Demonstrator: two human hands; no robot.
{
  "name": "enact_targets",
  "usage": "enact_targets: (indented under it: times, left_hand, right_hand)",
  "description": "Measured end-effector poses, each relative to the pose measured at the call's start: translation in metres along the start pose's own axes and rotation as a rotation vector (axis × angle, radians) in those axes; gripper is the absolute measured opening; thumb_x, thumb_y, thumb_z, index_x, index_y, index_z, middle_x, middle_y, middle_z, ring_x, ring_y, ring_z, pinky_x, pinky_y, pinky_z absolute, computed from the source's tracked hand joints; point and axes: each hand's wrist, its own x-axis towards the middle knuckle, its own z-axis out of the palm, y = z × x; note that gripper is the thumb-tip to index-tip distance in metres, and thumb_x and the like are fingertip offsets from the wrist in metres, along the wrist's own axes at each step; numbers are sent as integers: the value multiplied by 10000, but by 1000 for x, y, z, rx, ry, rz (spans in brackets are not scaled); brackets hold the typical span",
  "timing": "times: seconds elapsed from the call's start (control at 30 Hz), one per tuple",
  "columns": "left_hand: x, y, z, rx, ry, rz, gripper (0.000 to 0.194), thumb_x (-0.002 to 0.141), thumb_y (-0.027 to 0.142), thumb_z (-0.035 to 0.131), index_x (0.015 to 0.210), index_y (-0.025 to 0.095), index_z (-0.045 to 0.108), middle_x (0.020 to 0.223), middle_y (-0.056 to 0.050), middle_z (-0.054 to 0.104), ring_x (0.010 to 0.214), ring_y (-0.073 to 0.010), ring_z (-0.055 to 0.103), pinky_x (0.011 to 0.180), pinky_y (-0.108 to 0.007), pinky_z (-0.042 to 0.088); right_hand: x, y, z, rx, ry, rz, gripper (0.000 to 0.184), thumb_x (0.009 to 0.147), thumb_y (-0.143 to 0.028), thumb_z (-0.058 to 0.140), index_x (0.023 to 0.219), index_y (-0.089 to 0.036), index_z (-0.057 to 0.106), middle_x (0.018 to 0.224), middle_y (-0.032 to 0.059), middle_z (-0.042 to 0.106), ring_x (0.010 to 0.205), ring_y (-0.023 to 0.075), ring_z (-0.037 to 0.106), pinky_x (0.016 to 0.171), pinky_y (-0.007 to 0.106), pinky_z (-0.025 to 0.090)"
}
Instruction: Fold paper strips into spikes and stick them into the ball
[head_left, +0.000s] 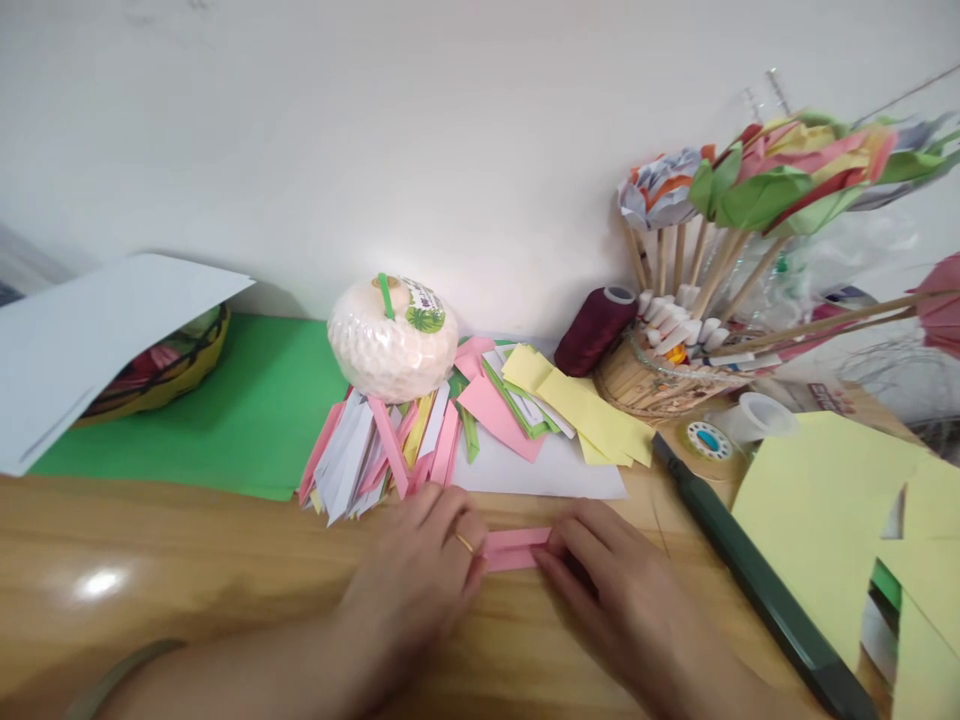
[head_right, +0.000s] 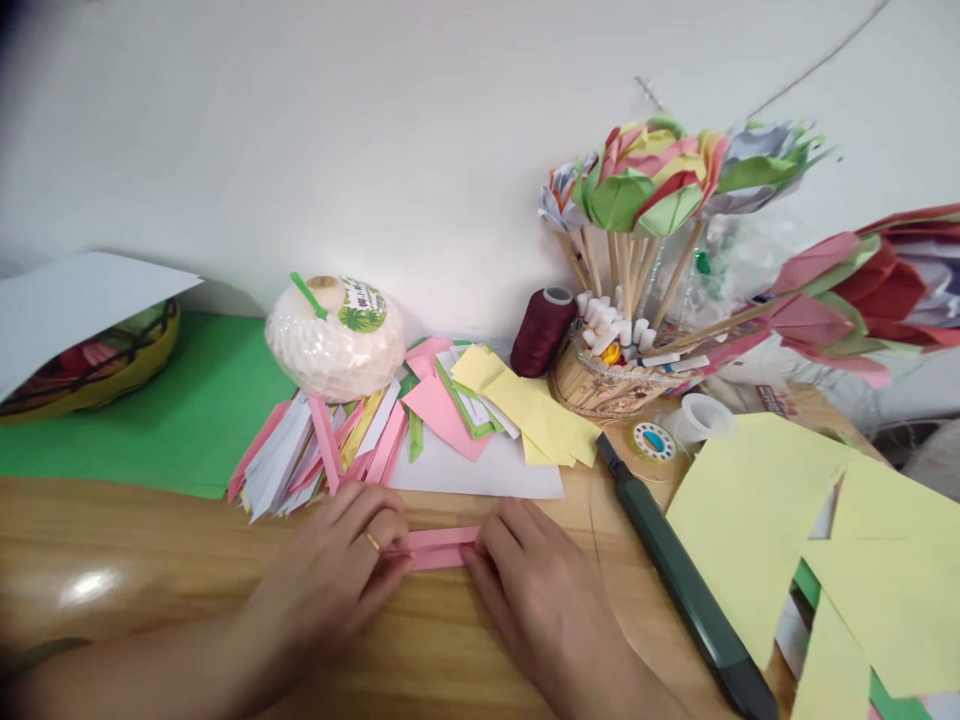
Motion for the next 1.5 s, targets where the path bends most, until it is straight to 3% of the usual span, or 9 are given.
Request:
enact_targets:
  times: [0.1, 0.2, 0.27, 0.47, 0.77, 0.9, 1.17, 1.33, 1.5]
  left_hand:
    - [-1, -2, 1, -33, 61, 105, 149, 894, 111, 472, 914, 173, 606, 948, -38, 628, 833, -223, 485, 698, -367, 432]
    - [-1, -3, 1, -81, 73, 118, 148, 926, 171, 476, 918, 191, 623, 865, -14, 638, 828, -212, 481, 724, -363, 428]
    - [-1, -4, 0, -116, 66, 83, 159, 931, 178, 468, 910, 178, 626, 828, -15, 633, 811, -202, 481, 727, -354, 431]
    - [-3, -9, -2, -147, 47, 64, 163, 912, 176, 499, 822, 154, 633, 793, -31, 629, 800, -198, 494, 780, -378, 443]
    - [-4, -14, 2, -54, 259, 214, 152, 933, 182, 513, 859, 193, 646, 771, 17, 658, 795, -153, 537, 724, -305, 441]
    - [-4, -11, 2, 6, 275, 253, 203, 952, 162, 461, 836, 160, 628, 712, 8, 625, 745, -145, 552, 689, -292, 455]
    - [-12, -14, -7, 152, 24, 458, 266, 938, 95, 360, 1065, 95, 594, 909, -52, 640, 836, -190, 561, 892, -380, 421]
    - [-16, -17, -4, 118, -170, 381, 295, 920, 115, 385, 1172, 124, 538, 1028, -29, 642, 887, -170, 576, 794, -293, 462]
    - [-16, -16, -7, 135, -113, 419, 317, 961, 160, 326, 1195, 131, 538, 1110, -30, 653, 965, -163, 579, 850, -266, 449]
  right_hand:
    - [0, -1, -4, -84, 55, -97, 235, 951, -204, 384, 805, -178, 566, 815, 69, 594, 728, 186, 567, 619, 315, 496]
    - [0, -6, -7, -191, 50, -381, 330, 975, -165, 275, 1073, -143, 589, 1016, 107, 645, 979, 223, 569, 788, 370, 519]
    - [0, -9, -5, -213, 19, -474, 375, 971, -135, 243, 1187, -110, 549, 1099, 113, 646, 1074, 222, 542, 856, 371, 515]
    - [0, -14, 3, -180, -56, -364, 343, 921, -76, 335, 1179, -98, 560, 1094, 124, 647, 1035, 216, 577, 836, 342, 550]
    - [2, -11, 5, -60, -80, -319, 323, 960, -132, 320, 1196, -90, 536, 1070, 139, 616, 995, 223, 556, 826, 361, 547]
    - [1, -5, 11, 57, -76, -241, 290, 945, -126, 403, 1198, -154, 541, 1024, 102, 598, 944, 199, 551, 794, 333, 531]
    - [3, -8, 12, 191, -14, -179, 261, 901, -91, 458, 1104, -178, 596, 942, 84, 576, 871, 199, 525, 716, 329, 498]
    - [8, -9, 14, 336, 32, -68, 223, 894, -94, 487, 997, -225, 636, 910, 49, 569, 851, 170, 535, 714, 294, 487]
    - [8, -6, 15, 417, 7, -30, 276, 883, -77, 496, 1056, -261, 610, 935, 32, 561, 874, 157, 540, 734, 280, 487]
